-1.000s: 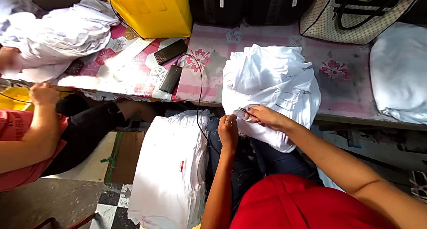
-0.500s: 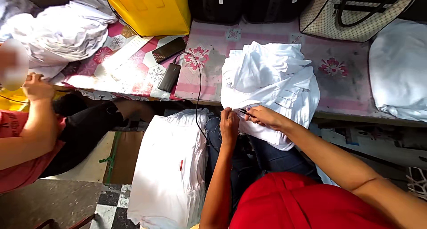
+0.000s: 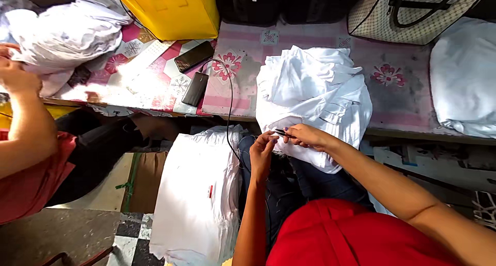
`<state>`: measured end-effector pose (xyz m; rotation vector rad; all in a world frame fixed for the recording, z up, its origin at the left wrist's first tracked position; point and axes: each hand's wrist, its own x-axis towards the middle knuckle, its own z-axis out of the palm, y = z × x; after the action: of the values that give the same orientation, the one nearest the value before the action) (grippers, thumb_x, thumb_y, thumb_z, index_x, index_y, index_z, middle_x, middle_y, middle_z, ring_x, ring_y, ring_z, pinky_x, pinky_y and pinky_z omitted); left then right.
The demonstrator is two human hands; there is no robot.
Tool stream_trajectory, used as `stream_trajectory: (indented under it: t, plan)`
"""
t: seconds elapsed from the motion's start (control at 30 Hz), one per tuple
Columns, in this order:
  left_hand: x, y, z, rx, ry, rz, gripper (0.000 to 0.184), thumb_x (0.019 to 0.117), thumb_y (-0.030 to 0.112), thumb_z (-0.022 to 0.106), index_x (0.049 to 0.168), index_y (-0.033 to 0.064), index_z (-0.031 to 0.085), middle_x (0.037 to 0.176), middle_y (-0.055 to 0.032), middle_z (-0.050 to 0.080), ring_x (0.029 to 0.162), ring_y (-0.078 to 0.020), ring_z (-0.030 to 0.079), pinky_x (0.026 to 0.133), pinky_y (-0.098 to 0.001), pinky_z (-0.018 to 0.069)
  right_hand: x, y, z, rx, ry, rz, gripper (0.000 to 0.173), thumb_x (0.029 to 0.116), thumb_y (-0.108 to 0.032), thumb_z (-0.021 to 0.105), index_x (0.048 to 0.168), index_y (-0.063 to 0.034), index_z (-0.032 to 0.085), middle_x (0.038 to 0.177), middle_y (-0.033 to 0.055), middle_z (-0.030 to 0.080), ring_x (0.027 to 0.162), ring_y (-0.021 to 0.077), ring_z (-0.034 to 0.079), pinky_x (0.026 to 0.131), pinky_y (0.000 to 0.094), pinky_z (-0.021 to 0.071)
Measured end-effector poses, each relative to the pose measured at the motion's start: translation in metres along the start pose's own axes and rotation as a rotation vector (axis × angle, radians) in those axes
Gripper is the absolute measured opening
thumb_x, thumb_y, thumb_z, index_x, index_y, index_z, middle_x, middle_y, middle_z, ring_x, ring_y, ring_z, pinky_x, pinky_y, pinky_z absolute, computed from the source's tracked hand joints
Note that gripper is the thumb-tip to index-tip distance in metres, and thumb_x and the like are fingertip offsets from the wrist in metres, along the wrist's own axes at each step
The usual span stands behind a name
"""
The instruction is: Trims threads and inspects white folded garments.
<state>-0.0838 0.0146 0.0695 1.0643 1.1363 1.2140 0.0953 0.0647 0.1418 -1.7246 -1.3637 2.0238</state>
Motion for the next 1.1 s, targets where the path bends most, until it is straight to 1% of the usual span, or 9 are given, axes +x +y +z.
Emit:
stream_trajectory:
  t: [0.23,0.33,0.73,0.83,0.9,0.97,1.0,1.03,1.1]
  plan:
    - [-0.008,-0.002,-0.016,-0.017,-0.09,0.028,0.012,0.0925,0.0,0.055,0.086,-0.0042,0.065,0.121,-0.0149,0.066,0.107,-0.0171,0.068,0.092,-0.0345,0.0588,-0.002,-0.002,-0.003,0.042,-0.05,-0.027,0.042,0.1137,-0.033,0.033,0.096,-0.0092,0.062,0.057,-0.0098,0.037,0.045,0.0005,0.029,0.045,0.0176,0.0248]
    - [-0.013,-0.002,-0.026,-0.01,-0.122,0.011,0.011,0.0916,0.0,0.056,0.084,-0.0027,0.065,0.119,-0.0119,0.065,0.106,-0.0151,0.068,0.09,-0.0327,0.0592,0.002,0.005,-0.008,0.159,-0.119,-0.053,0.04,0.1135,-0.033,0.033,0.093,-0.0113,0.06,0.056,-0.011,0.035,0.044,-0.0009,0.029,0.043,0.0155,0.0248]
    - [-0.014,-0.009,-0.026,0.015,-0.158,0.02,0.011,0.0925,0.001,0.057,0.091,-0.0061,0.066,0.117,-0.0132,0.065,0.103,-0.0153,0.069,0.089,-0.0331,0.0603,0.016,0.016,0.0,0.262,-0.094,-0.05,0.035,0.1126,-0.029,0.039,0.092,-0.0107,0.06,0.056,-0.0113,0.036,0.044,-0.001,0.029,0.043,0.0155,0.0252]
    - [-0.017,-0.004,-0.03,0.262,-0.168,-0.036,0.012,0.0925,0.0,0.06,0.094,-0.0086,0.068,0.121,-0.0179,0.064,0.105,-0.0169,0.068,0.091,-0.0304,0.059,0.014,0.015,0.002,0.242,-0.066,-0.056,0.034,0.1128,-0.027,0.039,0.094,-0.0092,0.059,0.056,-0.0109,0.036,0.043,-0.001,0.029,0.043,0.0155,0.025]
    - [-0.019,0.015,-0.031,0.701,-0.155,-0.161,0.02,0.095,0.008,0.065,0.107,-0.0082,0.07,0.131,-0.0235,0.063,0.117,-0.0288,0.066,0.099,-0.0409,0.0541,-0.001,0.01,0.002,-0.001,0.038,-0.139,0.039,0.1136,-0.029,0.035,0.098,-0.0059,0.062,0.061,-0.0077,0.039,0.049,0.0018,0.033,0.049,0.0188,0.0296]
    - [-0.018,0.033,-0.025,0.865,-0.032,-0.173,0.035,0.0955,0.016,0.069,0.118,-0.0107,0.066,0.135,-0.0299,0.059,0.125,-0.0416,0.059,0.105,-0.0542,0.0474,-0.019,0.005,0.002,-0.357,0.249,-0.311,0.042,0.1123,-0.029,0.038,0.106,-0.0014,0.068,0.076,0.0067,0.057,0.07,0.0173,0.053,0.07,0.0379,0.046]
    - [-0.014,0.036,-0.02,0.84,0.06,-0.1,0.043,0.094,0.02,0.072,0.121,-0.0124,0.064,0.131,-0.0314,0.06,0.122,-0.0429,0.06,0.101,-0.0543,0.049,-0.023,0.006,0.006,-0.486,0.414,-0.431,0.038,0.1091,-0.032,0.047,0.105,-0.0006,0.069,0.078,0.0127,0.063,0.074,0.0269,0.062,0.071,0.0492,0.0497]
    - [-0.008,0.035,-0.012,0.792,0.137,-0.027,0.05,0.0919,0.023,0.075,0.123,-0.0132,0.061,0.129,-0.032,0.06,0.119,-0.0421,0.061,0.097,-0.0522,0.0513,-0.021,0.009,0.01,-0.607,0.597,-0.55,0.036,0.1026,-0.036,0.06,0.105,-0.0006,0.069,0.077,0.0145,0.066,0.071,0.0318,0.067,0.064,0.0538,0.0513]
    - [0.012,0.023,0.007,0.738,0.21,0.049,0.06,0.0865,0.027,0.081,0.127,-0.0125,0.06,0.137,-0.0332,0.055,0.127,-0.0449,0.055,0.102,-0.0544,0.0482,-0.004,0.011,0.013,-0.82,0.85,-0.683,0.04,0.088,-0.033,0.079,0.105,0.0004,0.068,0.081,0.0162,0.068,0.069,0.0352,0.068,0.056,0.0535,0.0521]
